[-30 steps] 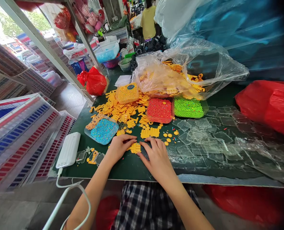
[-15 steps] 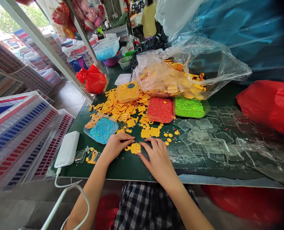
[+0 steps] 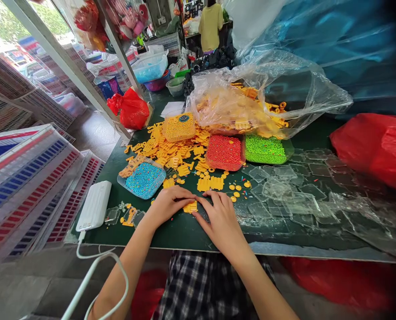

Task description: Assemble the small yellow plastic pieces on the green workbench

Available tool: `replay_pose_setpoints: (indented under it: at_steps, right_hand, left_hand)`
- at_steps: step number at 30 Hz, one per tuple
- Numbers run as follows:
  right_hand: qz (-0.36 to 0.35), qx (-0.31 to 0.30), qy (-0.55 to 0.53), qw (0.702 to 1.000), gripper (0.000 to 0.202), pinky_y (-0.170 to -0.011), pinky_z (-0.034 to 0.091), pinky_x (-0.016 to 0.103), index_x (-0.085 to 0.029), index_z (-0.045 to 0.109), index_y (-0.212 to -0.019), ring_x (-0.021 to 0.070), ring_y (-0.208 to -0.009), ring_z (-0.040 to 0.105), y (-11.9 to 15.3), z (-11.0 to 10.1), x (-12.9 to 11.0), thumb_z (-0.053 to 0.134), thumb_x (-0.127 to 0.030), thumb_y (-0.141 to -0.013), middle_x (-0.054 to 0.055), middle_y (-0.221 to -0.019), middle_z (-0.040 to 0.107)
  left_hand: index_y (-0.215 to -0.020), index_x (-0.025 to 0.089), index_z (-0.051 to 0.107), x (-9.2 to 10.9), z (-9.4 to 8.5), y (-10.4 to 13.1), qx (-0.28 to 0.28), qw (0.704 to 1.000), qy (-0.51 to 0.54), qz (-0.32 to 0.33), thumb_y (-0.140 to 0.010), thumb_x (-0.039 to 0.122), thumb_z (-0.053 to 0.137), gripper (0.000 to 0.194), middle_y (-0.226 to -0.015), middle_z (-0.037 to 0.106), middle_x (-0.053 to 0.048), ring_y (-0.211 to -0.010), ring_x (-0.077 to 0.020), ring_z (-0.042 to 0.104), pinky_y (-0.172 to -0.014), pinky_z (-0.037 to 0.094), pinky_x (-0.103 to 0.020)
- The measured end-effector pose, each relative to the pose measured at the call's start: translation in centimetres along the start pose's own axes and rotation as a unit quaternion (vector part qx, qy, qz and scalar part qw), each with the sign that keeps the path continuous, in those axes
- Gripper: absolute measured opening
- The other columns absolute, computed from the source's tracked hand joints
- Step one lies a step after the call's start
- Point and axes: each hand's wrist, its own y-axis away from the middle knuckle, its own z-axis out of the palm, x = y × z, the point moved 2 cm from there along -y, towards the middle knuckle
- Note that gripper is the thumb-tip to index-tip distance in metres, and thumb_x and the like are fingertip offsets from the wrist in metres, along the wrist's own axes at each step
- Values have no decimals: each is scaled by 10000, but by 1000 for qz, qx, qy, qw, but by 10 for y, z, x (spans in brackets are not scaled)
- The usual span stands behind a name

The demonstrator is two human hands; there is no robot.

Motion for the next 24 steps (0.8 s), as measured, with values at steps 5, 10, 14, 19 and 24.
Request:
replay_pose_setpoints:
  at_steps: [5, 10, 14, 19, 24]
  right_hand:
    - [-4, 2, 3, 1000, 280, -869, 462, 432, -175, 643, -1120, 272, -1014, 506, 0, 1, 0, 571, -342, -907, 120, -1093, 594]
    - [-11, 11, 8, 1000, 270, -873, 470, 431, -173, 647, -1109, 270, -1028, 522, 1, 2, 0, 597, -324, -890, 123, -1084, 599]
    - [-17, 13, 19, 1000, 257, -857, 482, 422, -206, 649, -1108, 258, -1008, 544, 1, 5, 1, 589, -334, -893, 107, -1070, 608]
    - [-17, 27, 25, 999, 240, -849, 484, 426, -220, 652, -1095, 257, -997, 558, 2, 9, 4, 563, -334, -904, 104, -1067, 614]
    - [-46, 24, 20, 998, 264, -826, 491, 409, -236, 630, -1132, 249, -983, 567, 3, 13, 9, 542, -364, -918, 96, -1079, 612]
  left_hand:
    - [-956, 231, 775, -1, 2, 0, -15, 1000, 13, -14, -918, 327, 579, 222, -929, 769, -41, -866, -179, 698, -814, 557, -278]
    - [-905, 227, 784, 4, -15, 5, 75, 996, 18, -50, -900, 416, 586, 273, -905, 770, -54, -854, -199, 697, -789, 561, -296]
    - [-921, 236, 776, 0, -53, 20, 195, 973, -51, -111, -876, 482, 583, 316, -956, 762, -53, -871, -217, 691, -800, 551, -315]
    - [-936, 273, 773, -21, -93, 34, 124, 947, -227, -191, -863, 503, 562, 321, -924, 769, -39, -834, -249, 697, -682, 527, -292]
    - [-1019, 282, 751, -18, -109, 2, 113, 919, -332, -183, -883, 458, 546, 303, -968, 757, -42, -780, -230, 682, -603, 480, -266]
